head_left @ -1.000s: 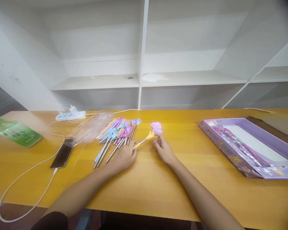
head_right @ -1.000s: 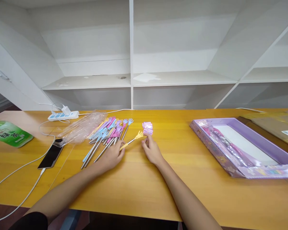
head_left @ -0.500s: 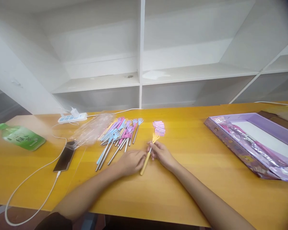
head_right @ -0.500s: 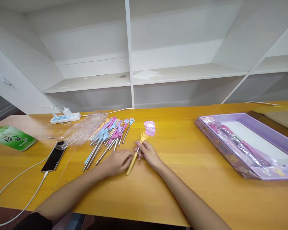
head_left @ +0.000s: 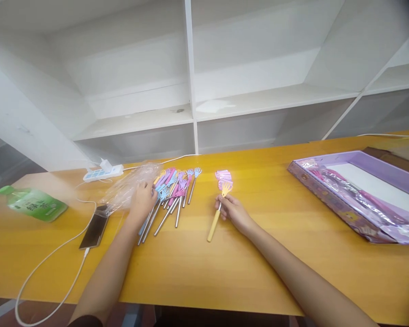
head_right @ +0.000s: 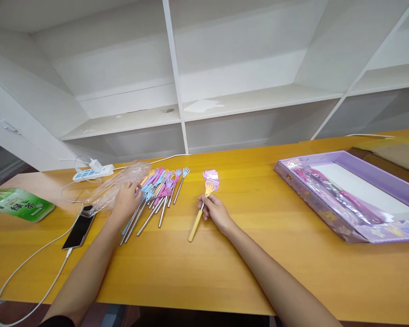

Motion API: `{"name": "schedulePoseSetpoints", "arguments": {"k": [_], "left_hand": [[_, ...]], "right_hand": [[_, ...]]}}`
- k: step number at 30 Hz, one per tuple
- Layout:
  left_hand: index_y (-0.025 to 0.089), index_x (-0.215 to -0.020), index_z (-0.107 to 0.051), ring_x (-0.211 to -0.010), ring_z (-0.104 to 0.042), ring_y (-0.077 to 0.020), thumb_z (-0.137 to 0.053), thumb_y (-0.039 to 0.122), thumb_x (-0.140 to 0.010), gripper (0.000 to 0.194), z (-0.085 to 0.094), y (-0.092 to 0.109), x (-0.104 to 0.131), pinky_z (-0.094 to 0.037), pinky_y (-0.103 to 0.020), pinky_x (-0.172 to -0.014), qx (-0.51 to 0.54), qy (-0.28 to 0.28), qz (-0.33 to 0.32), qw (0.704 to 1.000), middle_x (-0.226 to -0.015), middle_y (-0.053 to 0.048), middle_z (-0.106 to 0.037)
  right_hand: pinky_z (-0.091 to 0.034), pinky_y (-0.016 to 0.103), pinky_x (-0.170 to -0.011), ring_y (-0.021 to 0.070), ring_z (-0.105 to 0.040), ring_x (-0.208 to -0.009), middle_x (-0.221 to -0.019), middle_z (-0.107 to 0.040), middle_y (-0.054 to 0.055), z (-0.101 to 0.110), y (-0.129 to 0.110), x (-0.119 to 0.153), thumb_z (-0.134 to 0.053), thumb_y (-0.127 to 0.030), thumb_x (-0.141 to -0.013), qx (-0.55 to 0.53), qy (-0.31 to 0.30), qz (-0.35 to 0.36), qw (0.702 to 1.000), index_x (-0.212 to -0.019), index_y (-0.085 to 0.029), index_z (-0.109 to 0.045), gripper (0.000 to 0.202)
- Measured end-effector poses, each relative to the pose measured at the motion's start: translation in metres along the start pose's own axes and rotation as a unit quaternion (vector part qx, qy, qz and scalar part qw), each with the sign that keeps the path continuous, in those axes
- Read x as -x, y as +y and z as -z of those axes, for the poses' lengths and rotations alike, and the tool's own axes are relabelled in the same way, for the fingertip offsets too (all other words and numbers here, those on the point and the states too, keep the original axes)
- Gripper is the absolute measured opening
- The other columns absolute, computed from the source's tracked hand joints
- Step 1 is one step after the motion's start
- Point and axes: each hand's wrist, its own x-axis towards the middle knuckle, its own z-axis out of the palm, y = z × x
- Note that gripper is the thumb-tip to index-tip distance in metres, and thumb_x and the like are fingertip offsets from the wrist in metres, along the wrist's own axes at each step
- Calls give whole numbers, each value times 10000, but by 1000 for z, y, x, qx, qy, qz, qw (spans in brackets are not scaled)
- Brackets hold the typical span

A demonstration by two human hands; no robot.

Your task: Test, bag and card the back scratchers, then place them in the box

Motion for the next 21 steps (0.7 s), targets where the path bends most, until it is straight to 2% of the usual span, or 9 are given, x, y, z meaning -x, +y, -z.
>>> {"name": "schedulePoseSetpoints", "arguments": {"k": [3, 6, 9, 12, 15, 18, 21], "left_hand": [[194, -1177, -706, -1074, -576, -348, -550, 316, -969, 287, 2, -3, 0, -508, -442, -890, -14, 4, 26, 1000, -1060, -147, -587], [195, -1250, -668, -1145, -567, -365, -602, 411, -929, 392, 6, -3, 0, -495, -460, -955, 1, -8, 24, 1000, -1127, -146, -587], [186, -1161, -631, -1125, -590, -344, -639, 372, -852, 361, 10, -4, 0, -487, -439, -955, 28, -50, 5, 998, -1124, -127, -639], [205, -1027, -594, -1025, -613, -315, -636, 294, -794, 253, 12, -5, -1, -482, -397, -839, 44, -94, -19, 994, -1026, -97, -672], [218, -989, -583, -942, -628, -284, -597, 203, -781, 209, 13, -6, -2, -459, -362, -765, 62, -108, -34, 992, -931, -63, -681], [213, -1015, -599, -866, -635, -226, -588, 161, -794, 228, 14, -5, -2, -466, -329, -754, 131, -64, -55, 988, -935, -39, -688], [210, -1057, -614, -771, -604, -165, -603, 140, -815, 252, 19, 5, 3, -476, -293, -727, 220, 55, -87, 970, -912, -10, -668]], "right_hand": [[-390, 235, -413, 76, -400, -467, -746, -651, -15, -1, -1, 1, -786, -648, -818, 7, 1, 0, 1000, -919, -202, -624, 486], [-387, 235, -412, 73, -396, -461, -739, -648, -17, -1, -2, 2, -784, -654, -821, 13, 3, -1, 1000, -918, -198, -626, 491], [-393, 238, -418, 71, -403, -462, -738, -647, -18, -1, -3, 3, -783, -660, -821, 18, 5, -1, 1000, -921, -197, -628, 499], [-390, 245, -416, 73, -396, -461, -735, -646, -17, 0, -2, 2, -789, -662, -813, 21, 5, -1, 1000, -916, -198, -627, 502], [-380, 249, -417, 74, -384, -458, -727, -639, -19, 0, -1, 1, -792, -663, -801, 24, 9, 4, 1000, -927, -201, -628, 506], [-359, 247, -421, 73, -365, -458, -721, -624, -28, 0, 0, 1, -786, -655, -798, 28, 17, 11, 999, -963, -205, -633, 504], [-315, 243, -423, 77, -334, -465, -692, -584, -46, 2, -1, 0, -758, -641, -823, 33, 30, 18, 999, -995, -211, -633, 480]]}}
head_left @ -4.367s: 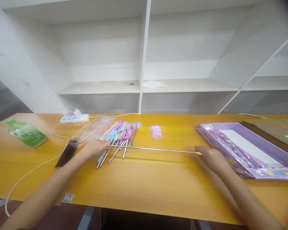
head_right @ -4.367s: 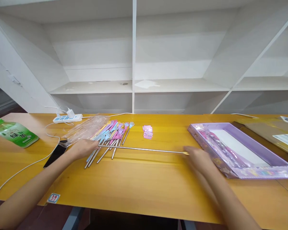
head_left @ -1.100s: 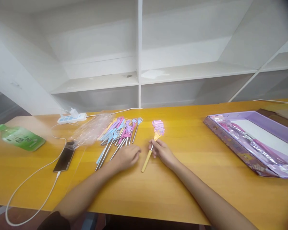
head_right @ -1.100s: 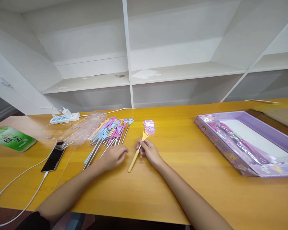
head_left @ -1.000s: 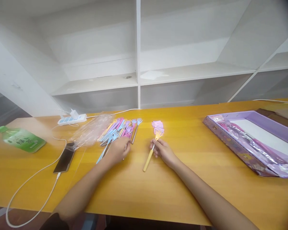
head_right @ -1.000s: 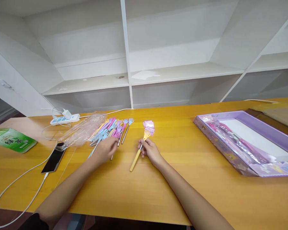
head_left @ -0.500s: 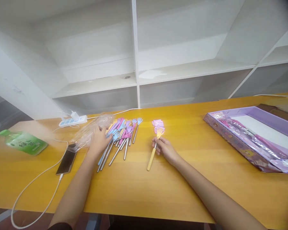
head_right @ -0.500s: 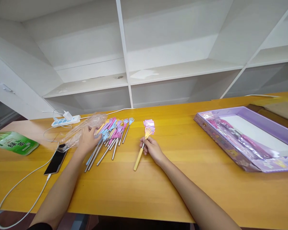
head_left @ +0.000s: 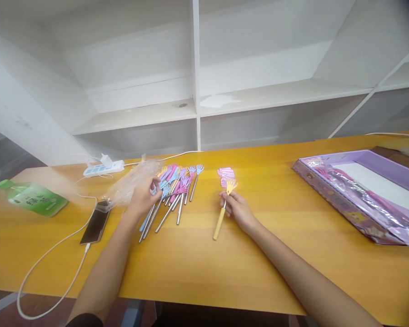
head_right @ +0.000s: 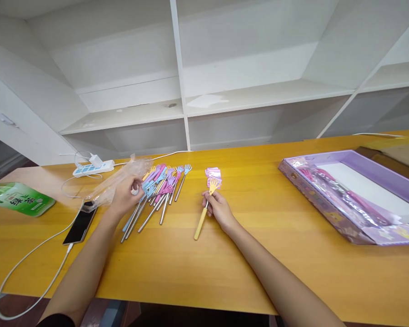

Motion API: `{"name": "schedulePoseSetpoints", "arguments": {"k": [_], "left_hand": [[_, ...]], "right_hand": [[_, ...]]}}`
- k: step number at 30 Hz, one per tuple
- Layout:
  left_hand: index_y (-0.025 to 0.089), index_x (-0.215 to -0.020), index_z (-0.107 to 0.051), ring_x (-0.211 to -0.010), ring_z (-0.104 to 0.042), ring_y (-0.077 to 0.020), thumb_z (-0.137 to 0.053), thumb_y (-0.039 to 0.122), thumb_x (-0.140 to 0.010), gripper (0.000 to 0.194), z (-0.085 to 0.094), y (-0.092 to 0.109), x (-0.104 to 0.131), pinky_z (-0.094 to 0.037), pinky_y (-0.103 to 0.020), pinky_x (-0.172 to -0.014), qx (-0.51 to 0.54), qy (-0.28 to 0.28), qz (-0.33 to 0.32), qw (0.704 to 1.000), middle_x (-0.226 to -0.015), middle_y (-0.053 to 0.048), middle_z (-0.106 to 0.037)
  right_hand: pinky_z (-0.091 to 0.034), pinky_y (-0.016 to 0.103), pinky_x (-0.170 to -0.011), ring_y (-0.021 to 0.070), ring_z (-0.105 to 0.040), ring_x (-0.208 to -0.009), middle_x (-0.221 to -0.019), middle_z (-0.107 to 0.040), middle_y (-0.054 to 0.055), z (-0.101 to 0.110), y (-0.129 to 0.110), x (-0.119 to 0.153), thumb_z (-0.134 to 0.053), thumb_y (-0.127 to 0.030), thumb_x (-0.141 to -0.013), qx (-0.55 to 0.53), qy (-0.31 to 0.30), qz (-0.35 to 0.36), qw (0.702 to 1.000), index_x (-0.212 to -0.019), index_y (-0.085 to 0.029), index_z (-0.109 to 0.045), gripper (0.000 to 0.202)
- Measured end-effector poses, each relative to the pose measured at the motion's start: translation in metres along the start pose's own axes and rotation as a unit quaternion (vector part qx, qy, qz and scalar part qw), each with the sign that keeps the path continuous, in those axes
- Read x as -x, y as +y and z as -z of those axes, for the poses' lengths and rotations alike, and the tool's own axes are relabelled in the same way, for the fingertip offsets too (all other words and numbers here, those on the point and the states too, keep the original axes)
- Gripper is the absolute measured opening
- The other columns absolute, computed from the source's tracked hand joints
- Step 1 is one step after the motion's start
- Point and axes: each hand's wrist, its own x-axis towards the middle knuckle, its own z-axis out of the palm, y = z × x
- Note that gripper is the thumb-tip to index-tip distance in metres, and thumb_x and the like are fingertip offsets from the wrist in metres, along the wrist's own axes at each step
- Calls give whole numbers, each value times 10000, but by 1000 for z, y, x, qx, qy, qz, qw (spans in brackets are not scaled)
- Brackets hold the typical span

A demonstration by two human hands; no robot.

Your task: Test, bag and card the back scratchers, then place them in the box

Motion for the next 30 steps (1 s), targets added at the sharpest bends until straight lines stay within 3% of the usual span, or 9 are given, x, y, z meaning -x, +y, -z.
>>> {"name": "schedulePoseSetpoints", "arguments": {"k": [3, 5, 10, 12, 15, 19, 22, 26, 30], "left_hand": [[211, -1031, -607, -695, -556, -124, -618, 107, -851, 208, -6, 20, 6, -483, -265, -685, 77, 108, -84, 988, -873, 8, -638], [215, -1026, -598, -702, -577, -118, -631, 89, -880, 196, -16, 37, 14, -497, -253, -665, 123, 132, -152, 972, -892, -3, -655], [229, -1121, -599, -862, -721, -157, -653, 78, -927, 252, -57, 77, 41, -567, -299, -766, 137, 65, -348, 925, -956, -38, -759], [218, -1144, -601, -841, -724, -161, -654, 91, -943, 243, -70, 91, 50, -560, -311, -764, 127, 55, -395, 908, -972, -45, -775], [209, -1146, -609, -835, -720, -167, -617, 103, -973, 203, -80, 104, 58, -545, -310, -748, 132, 30, -417, 899, -972, -39, -784], [210, -1161, -610, -872, -729, -174, -573, 102, -988, 207, -82, 109, 61, -539, -313, -766, 145, -6, -428, 892, -969, -38, -782], [212, -1156, -598, -823, -710, -182, -640, 185, -961, 201, -81, 107, 62, -529, -326, -732, 129, 5, -428, 894, -952, -41, -775], [190, -1213, -581, -895, -704, -219, -623, 214, -919, 298, -78, 104, 63, -547, -359, -764, 131, 20, -421, 897, -1000, -72, -781], [192, -1236, -572, -873, -679, -218, -600, 150, -878, 362, -73, 93, 60, -546, -374, -775, 123, 32, -385, 914, -998, -84, -768]], "right_hand": [[-285, 242, -444, 99, -341, -501, -610, -478, -71, 2, -1, -1, -751, -631, -837, 6, 8, 10, 1000, -988, -211, -637, 461], [-293, 248, -470, 107, -337, -515, -573, -402, -84, 1, -2, 0, -748, -633, -848, 8, 0, 11, 1000, -977, -201, -651, 461], [-276, 264, -496, 101, -263, -503, -558, -306, -103, -12, -5, 16, -692, -703, -895, 23, -141, -18, 990, -1020, -172, -681, 546], [-250, 263, -498, 99, -262, -505, -560, -315, -101, -20, -7, 25, -664, -731, -908, 34, -209, -37, 977, -1034, -170, -675, 575], [-238, 261, -507, 93, -309, -529, -595, -397, -75, -29, -8, 36, -682, -757, -881, 58, -262, -79, 960, -949, -167, -660, 595], [-263, 260, -523, 94, -365, -548, -609, -468, -60, -35, -8, 39, -793, -732, -783, 86, -247, -109, 959, -842, -174, -632, 584], [-255, 255, -523, 89, -354, -533, -579, -446, -76, -32, -10, 35, -826, -689, -765, 87, -241, -111, 960, -812, -187, -599, 552], [-261, 254, -533, 91, -358, -546, -602, -448, -70, -15, -25, 30, -811, -638, -801, 104, -274, -99, 951, -805, -188, -578, 507], [-219, 261, -546, 87, -298, -557, -628, -382, -68, 20, -51, 26, -778, -623, -826, 103, -325, -110, 934, -767, -192, -550, 491]]}}
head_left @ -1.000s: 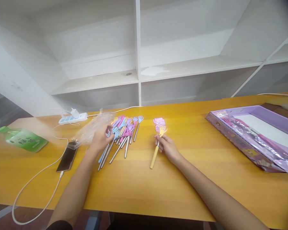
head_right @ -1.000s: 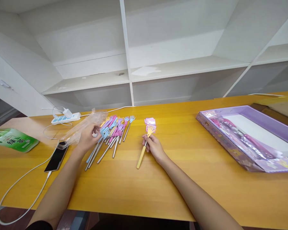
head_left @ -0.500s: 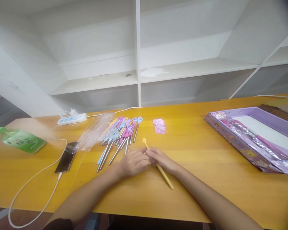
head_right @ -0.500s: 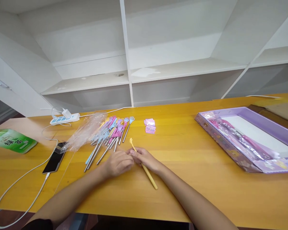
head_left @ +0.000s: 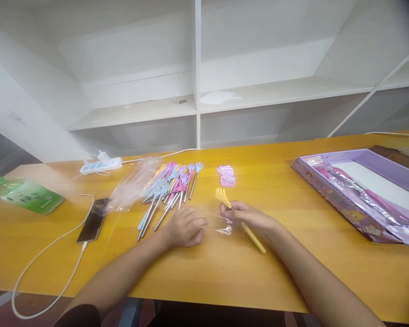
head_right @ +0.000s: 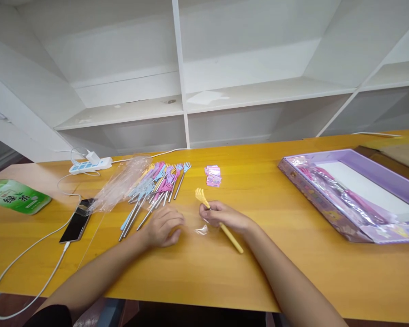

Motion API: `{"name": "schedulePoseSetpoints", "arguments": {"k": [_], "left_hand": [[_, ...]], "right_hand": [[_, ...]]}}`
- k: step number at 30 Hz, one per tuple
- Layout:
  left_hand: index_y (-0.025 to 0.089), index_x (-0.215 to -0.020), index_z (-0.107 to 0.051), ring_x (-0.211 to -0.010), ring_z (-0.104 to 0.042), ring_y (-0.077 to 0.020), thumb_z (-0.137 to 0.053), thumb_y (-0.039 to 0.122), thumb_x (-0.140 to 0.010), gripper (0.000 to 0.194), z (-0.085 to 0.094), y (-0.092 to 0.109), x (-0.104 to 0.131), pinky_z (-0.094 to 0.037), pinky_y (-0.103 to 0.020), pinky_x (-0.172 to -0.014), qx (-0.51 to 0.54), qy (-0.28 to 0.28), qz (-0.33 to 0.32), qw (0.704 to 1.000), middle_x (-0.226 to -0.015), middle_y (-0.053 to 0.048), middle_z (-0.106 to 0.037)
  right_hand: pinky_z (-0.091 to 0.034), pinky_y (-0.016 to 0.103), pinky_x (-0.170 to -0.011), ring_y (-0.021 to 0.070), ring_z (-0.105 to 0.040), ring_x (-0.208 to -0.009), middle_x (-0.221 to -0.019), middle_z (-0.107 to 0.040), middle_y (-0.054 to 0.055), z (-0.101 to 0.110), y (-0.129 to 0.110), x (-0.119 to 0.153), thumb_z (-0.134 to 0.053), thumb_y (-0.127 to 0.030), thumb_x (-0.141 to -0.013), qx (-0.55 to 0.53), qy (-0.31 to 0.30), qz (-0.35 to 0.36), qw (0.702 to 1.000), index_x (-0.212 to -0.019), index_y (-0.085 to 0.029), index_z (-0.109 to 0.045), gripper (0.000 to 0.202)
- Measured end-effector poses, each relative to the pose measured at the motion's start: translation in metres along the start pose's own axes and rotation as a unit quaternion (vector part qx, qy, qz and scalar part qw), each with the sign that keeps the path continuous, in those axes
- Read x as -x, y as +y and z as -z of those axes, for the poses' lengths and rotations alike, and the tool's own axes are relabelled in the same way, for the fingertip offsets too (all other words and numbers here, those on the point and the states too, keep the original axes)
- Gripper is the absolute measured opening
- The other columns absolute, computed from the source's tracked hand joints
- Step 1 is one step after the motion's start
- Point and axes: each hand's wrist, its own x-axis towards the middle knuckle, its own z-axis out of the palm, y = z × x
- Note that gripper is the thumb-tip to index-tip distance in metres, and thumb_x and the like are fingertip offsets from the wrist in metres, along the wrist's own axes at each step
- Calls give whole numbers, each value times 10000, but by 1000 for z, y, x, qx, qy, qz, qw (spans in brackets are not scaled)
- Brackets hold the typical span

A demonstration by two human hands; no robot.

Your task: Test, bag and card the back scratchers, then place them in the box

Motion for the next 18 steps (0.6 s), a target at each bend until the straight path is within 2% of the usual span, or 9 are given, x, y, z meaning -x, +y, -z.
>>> {"name": "schedulePoseSetpoints", "arguments": {"k": [2, 4, 7, 9, 11, 13, 15, 18], "left_hand": [[212, -1221, -573, -859, -677, -217, -598, 141, -860, 369, 3, -5, 3, -543, -376, -769, 17, 3, -7, 1000, -977, -74, -761], [243, -1184, -576, -805, -672, -207, -595, 132, -844, 359, 3, -9, 7, -528, -364, -724, 38, 3, -30, 999, -935, -49, -755], [273, -1121, -579, -727, -665, -196, -578, 128, -846, 312, -2, -10, 12, -502, -351, -653, 67, -30, -46, 996, -892, -33, -744], [270, -1129, -574, -746, -679, -200, -553, 148, -873, 285, -7, -9, 14, -523, -356, -670, 104, -48, -16, 993, -915, -51, -737], [249, -1188, -562, -810, -691, -206, -529, 186, -922, 276, -13, -7, 15, -563, -367, -737, 167, -39, 50, 984, -956, -75, -719], [227, -1264, -541, -875, -693, -206, -511, 244, -988, 278, -19, -6, 16, -581, -378, -812, 248, -14, 139, 959, -1015, -95, -695], [224, -1321, -498, -919, -689, -199, -502, 314, -1041, 294, -25, -6, 17, -579, -386, -858, 335, 11, 219, 917, -1121, -116, -673], [268, -1260, -381, -933, -673, -175, -514, 419, -1068, 279, -35, -8, 19, -566, -377, -862, 447, 58, 276, 849, -1262, -115, -623]], "right_hand": [[-205, 270, -556, 93, -281, -567, -633, -371, -58, 16, -6, 12, -781, -614, -807, -1, -10, 7, 1000, -737, -194, -543, 487], [-216, 280, -558, 103, -284, -563, -616, -356, -53, 28, -11, 21, -789, -624, -771, -18, 6, 21, 1000, -711, -210, -523, 495], [-226, 292, -547, 113, -242, -529, -558, -247, -83, 32, -15, 26, -798, -678, -721, -58, 83, 59, 993, -697, -248, -476, 538], [-230, 294, -553, 114, -239, -531, -555, -262, -84, 28, -15, 23, -806, -706, -712, -48, 130, 80, 987, -713, -251, -490, 554], [-244, 291, -570, 115, -285, -555, -584, -361, -62, 21, -14, 17, -816, -701, -731, -8, 129, 82, 988, -743, -234, -541, 543], [-263, 281, -583, 112, -322, -577, -610, -393, -59, 12, -11, 10, -827, -667, -765, 38, 90, 68, 993, -788, -211, -607, 507], [-252, 267, -578, 102, -296, -571, -606, -325, -84, 2, -6, 3, -821, -632, -803, 71, 64, 56, 994, -843, -198, -658, 466], [-203, 262, -566, 93, -238, -572, -630, -253, -95, -14, 3, -8, -804, -615, -833, 95, 58, 55, 992, -846, -195, -656, 446]]}}
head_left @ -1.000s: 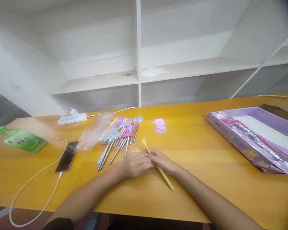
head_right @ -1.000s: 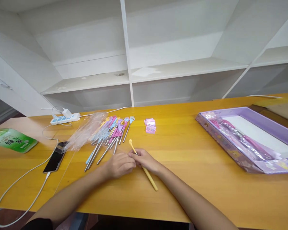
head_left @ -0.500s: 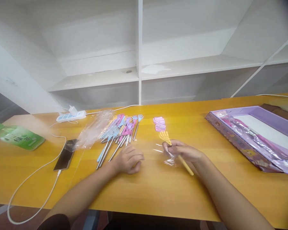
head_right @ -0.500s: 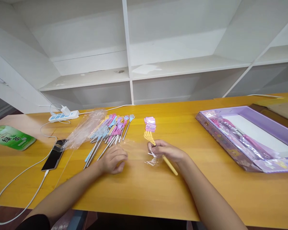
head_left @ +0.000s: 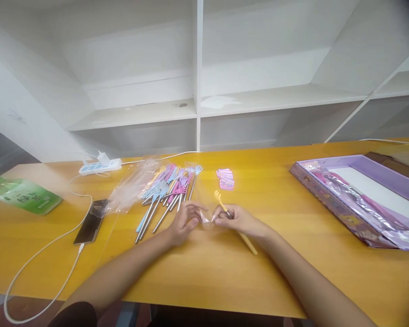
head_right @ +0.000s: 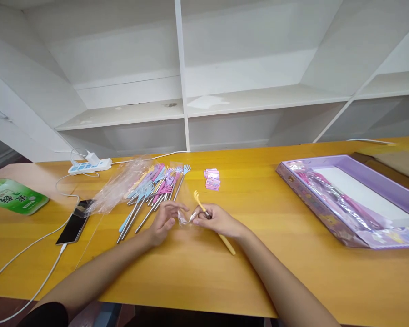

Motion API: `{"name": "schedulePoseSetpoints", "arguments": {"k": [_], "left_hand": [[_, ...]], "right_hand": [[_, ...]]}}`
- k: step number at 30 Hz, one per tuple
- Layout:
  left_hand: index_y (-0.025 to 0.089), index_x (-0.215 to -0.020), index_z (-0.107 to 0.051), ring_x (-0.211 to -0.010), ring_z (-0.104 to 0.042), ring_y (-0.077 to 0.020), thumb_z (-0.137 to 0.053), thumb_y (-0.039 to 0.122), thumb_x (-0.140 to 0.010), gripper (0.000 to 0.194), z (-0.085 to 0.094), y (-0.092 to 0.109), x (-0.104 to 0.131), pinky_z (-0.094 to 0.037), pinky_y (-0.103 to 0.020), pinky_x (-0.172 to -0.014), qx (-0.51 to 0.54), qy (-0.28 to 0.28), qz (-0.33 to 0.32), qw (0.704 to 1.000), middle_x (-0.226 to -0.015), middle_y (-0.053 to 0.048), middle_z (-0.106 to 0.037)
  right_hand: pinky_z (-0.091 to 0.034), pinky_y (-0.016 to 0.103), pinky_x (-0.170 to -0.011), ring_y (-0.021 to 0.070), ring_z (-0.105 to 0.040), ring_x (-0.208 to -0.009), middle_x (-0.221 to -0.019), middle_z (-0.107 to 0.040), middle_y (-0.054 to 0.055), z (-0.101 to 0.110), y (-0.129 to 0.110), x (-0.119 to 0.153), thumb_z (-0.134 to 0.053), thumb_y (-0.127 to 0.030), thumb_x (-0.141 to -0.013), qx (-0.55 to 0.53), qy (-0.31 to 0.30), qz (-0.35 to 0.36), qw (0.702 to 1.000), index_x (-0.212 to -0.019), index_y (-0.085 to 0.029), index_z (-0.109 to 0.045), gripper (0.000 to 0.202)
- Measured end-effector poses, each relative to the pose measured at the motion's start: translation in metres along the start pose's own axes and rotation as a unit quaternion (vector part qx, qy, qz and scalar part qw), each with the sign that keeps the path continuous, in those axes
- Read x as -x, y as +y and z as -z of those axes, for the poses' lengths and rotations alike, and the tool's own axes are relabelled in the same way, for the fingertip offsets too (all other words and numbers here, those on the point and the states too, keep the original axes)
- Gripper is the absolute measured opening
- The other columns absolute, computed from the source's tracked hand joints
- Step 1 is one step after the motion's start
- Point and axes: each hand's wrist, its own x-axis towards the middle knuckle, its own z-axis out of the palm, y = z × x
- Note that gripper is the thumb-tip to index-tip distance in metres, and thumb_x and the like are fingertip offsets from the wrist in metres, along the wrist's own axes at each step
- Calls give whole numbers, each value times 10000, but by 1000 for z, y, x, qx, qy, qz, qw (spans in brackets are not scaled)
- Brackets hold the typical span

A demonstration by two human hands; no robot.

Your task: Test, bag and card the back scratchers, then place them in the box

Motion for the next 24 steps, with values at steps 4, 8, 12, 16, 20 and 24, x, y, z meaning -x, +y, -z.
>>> {"name": "schedulePoseSetpoints", "arguments": {"k": [4, 8, 12, 16, 20, 24], "left_hand": [[292, -1097, -275, -941, -649, -163, -597, 500, -1029, 390, -1, -10, 0, -544, -344, -851, 63, 35, 40, 997, -1122, -36, -610], [261, -1175, -402, -1034, -659, -195, -692, 395, -986, 371, 0, -5, -3, -547, -361, -904, 38, 26, 81, 996, -1151, -64, -623], [202, -1239, -572, -1006, -668, -190, -715, 330, -962, 337, -1, 7, -6, -560, -344, -901, 20, -6, 148, 989, -1187, -105, -624], [205, -1324, -561, -883, -651, -132, -760, 271, -913, 461, -3, 6, -6, -559, -299, -857, 23, -4, 193, 981, -1153, -85, -631], [214, -1344, -541, -946, -674, -151, -769, 253, -900, 500, -3, 0, -5, -556, -285, -856, 23, 0, 208, 978, -1144, -80, -635], [213, -1324, -543, -1033, -681, -172, -788, 257, -887, 503, -3, -2, -7, -556, -302, -910, 30, 22, 202, 979, -1214, -99, -636]], "right_hand": [[-190, 264, -590, 97, -239, -614, -666, -247, -82, -21, 9, -7, -786, -591, -852, 22, 21, 7, 999, -761, -204, -537, 469], [-214, 261, -580, 99, -258, -602, -655, -258, -82, -30, 14, -10, -782, -582, -846, 59, 87, 3, 994, -752, -214, -508, 468], [-261, 266, -586, 117, -313, -608, -650, -341, -69, -27, 14, -11, -740, -623, -869, 71, 128, 7, 989, -833, -204, -611, 439], [-301, 288, -582, 152, -365, -604, -640, -409, -43, -16, 15, -10, -574, -697, -957, 28, 204, 0, 978, -954, -214, -664, 492], [-315, 321, -585, 175, -332, -569, -600, -352, -41, -5, 18, -8, -357, -629, -1054, 32, 276, 45, 959, -1037, -212, -684, 531], [-360, 326, -642, 190, -405, -642, -683, -406, -18, -3, 11, 1, -390, -562, -1076, 82, 288, 74, 951, -1141, -224, -692, 458]]}}
